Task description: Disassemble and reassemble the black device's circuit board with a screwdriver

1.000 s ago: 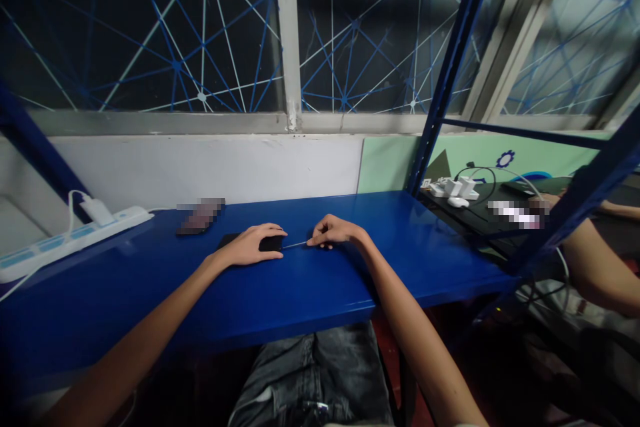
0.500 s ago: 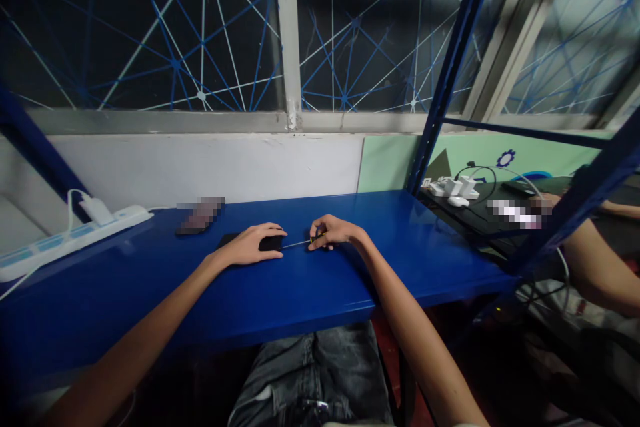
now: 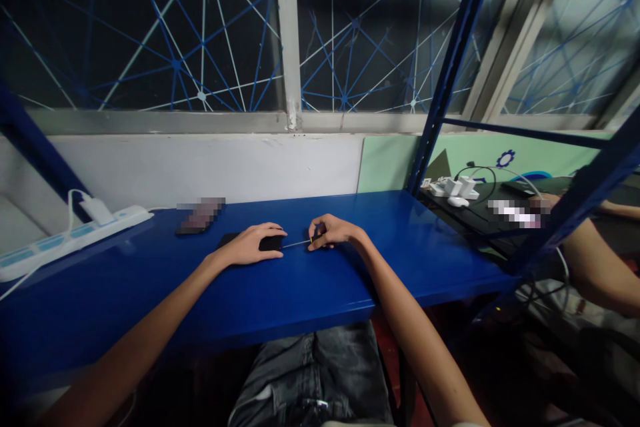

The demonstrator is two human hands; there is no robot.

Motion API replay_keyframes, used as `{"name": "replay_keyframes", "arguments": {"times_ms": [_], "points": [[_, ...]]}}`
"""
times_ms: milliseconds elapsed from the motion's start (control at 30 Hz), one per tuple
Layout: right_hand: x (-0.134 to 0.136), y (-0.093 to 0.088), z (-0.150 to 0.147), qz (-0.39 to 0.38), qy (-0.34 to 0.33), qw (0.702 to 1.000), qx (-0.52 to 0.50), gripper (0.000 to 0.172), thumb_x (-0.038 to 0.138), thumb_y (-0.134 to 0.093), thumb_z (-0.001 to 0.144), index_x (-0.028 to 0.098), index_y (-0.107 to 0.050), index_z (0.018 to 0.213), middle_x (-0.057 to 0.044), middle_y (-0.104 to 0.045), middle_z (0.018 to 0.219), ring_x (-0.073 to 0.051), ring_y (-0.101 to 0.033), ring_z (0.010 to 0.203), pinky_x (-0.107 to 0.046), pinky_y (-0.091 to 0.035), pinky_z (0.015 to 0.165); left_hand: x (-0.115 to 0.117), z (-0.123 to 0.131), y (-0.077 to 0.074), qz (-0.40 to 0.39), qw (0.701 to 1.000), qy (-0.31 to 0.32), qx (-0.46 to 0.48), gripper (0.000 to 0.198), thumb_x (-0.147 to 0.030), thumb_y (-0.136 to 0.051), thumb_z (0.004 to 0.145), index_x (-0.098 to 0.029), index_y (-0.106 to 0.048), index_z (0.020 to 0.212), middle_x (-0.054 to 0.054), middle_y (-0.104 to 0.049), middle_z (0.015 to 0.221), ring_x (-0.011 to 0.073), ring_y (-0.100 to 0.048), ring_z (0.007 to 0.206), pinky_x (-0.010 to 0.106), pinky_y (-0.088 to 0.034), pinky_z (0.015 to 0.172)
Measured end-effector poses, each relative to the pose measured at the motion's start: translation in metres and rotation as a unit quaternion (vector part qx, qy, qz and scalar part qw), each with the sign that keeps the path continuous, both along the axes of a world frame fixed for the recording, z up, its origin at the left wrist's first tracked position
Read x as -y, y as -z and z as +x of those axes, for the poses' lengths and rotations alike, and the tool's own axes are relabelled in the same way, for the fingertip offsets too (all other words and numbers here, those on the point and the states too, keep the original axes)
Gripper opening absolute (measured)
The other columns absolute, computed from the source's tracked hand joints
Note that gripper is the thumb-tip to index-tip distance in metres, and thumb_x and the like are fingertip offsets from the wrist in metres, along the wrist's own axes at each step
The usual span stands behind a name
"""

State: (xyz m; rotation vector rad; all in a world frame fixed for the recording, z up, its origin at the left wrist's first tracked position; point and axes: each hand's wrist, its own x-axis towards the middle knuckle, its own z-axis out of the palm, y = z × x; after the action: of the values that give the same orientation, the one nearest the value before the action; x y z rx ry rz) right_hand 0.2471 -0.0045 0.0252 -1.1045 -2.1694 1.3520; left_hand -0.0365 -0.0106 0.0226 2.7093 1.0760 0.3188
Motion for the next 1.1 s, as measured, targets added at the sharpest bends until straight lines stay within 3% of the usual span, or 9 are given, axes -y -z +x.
{"name": "replay_keyframes", "arguments": {"times_ms": [167, 367, 600, 733, 900, 1100], "points": [[0.0013, -0.0016, 0.0016, -0.003, -0.007, 1.0, 0.007, 0.043, 0.05, -0.079, 0.065, 0.012, -0.066, 0.079, 0.001, -0.061, 0.059, -0.008, -0.05, 0.045, -0.02, -0.032, 0.04, 0.0002, 0.0005, -0.0003, 0.003, 1.0, -0.002, -0.003, 0.063, -0.069, -0.052, 0.083, -0.029, -0.057, 0.131, 0.008, -0.05, 0.139, 0.0332, -0.052, 0.12, 0.044, -0.042, 0.096], [0.0035, -0.005, 0.0014, 0.019, 0.008, 0.999, 0.025, 0.05, 0.06, -0.066, 0.076, 0.011, -0.072, 0.077, 0.003, -0.051, 0.05, -0.005, -0.039, 0.042, -0.021, -0.026, 0.041, -0.0022, 0.0001, 0.0013, 0.007, 1.0, -0.002, -0.004, 0.062, -0.069, -0.053, 0.082, -0.03, -0.057, 0.131, 0.009, -0.051, 0.138, 0.0332, -0.052, 0.12, 0.045, -0.042, 0.097], [0.0024, -0.0041, 0.0001, -0.003, 0.015, 1.0, 0.009, 0.046, 0.045, -0.085, 0.058, 0.014, -0.066, 0.086, 0.003, -0.059, 0.058, -0.007, -0.047, 0.045, -0.02, -0.032, 0.041, -0.0002, 0.0007, -0.0003, 0.004, 1.0, -0.001, -0.004, 0.061, -0.068, -0.052, 0.083, -0.03, -0.057, 0.13, 0.009, -0.051, 0.138, 0.0331, -0.052, 0.12, 0.045, -0.041, 0.097], [0.0029, -0.0044, 0.0016, -0.008, 0.003, 1.0, 0.004, 0.042, 0.049, -0.079, 0.065, 0.013, -0.066, 0.08, 0.002, -0.059, 0.058, -0.008, -0.05, 0.045, -0.02, -0.033, 0.041, 0.0002, 0.0008, -0.0003, 0.001, 1.0, -0.001, -0.004, 0.062, -0.069, -0.052, 0.083, -0.03, -0.056, 0.131, 0.009, -0.05, 0.139, 0.033, -0.051, 0.12, 0.043, -0.042, 0.096], [0.0036, -0.0061, 0.0028, 0.009, -0.008, 1.0, 0.022, 0.047, 0.058, -0.067, 0.076, 0.011, -0.07, 0.076, 0.003, -0.052, 0.053, -0.005, -0.04, 0.042, -0.02, -0.027, 0.039, -0.0008, 0.0008, 0.0003, 0.002, 1.0, -0.003, -0.01, 0.063, -0.069, -0.052, 0.083, -0.029, -0.055, 0.132, 0.009, -0.049, 0.14, 0.0337, -0.051, 0.121, 0.045, -0.042, 0.096], [-0.0002, -0.0012, 0.002, -0.008, -0.012, 1.0, 0.011, 0.045, 0.047, -0.082, 0.061, 0.013, -0.068, 0.087, 0.004, -0.056, 0.057, -0.006, -0.045, 0.044, -0.019, -0.032, 0.039, 0.0007, 0.0012, -0.0015, 0.001, 1.0, -0.005, -0.015, 0.063, -0.069, -0.051, 0.084, -0.029, -0.055, 0.132, 0.009, -0.049, 0.14, 0.0339, -0.051, 0.121, 0.045, -0.042, 0.096]]}}
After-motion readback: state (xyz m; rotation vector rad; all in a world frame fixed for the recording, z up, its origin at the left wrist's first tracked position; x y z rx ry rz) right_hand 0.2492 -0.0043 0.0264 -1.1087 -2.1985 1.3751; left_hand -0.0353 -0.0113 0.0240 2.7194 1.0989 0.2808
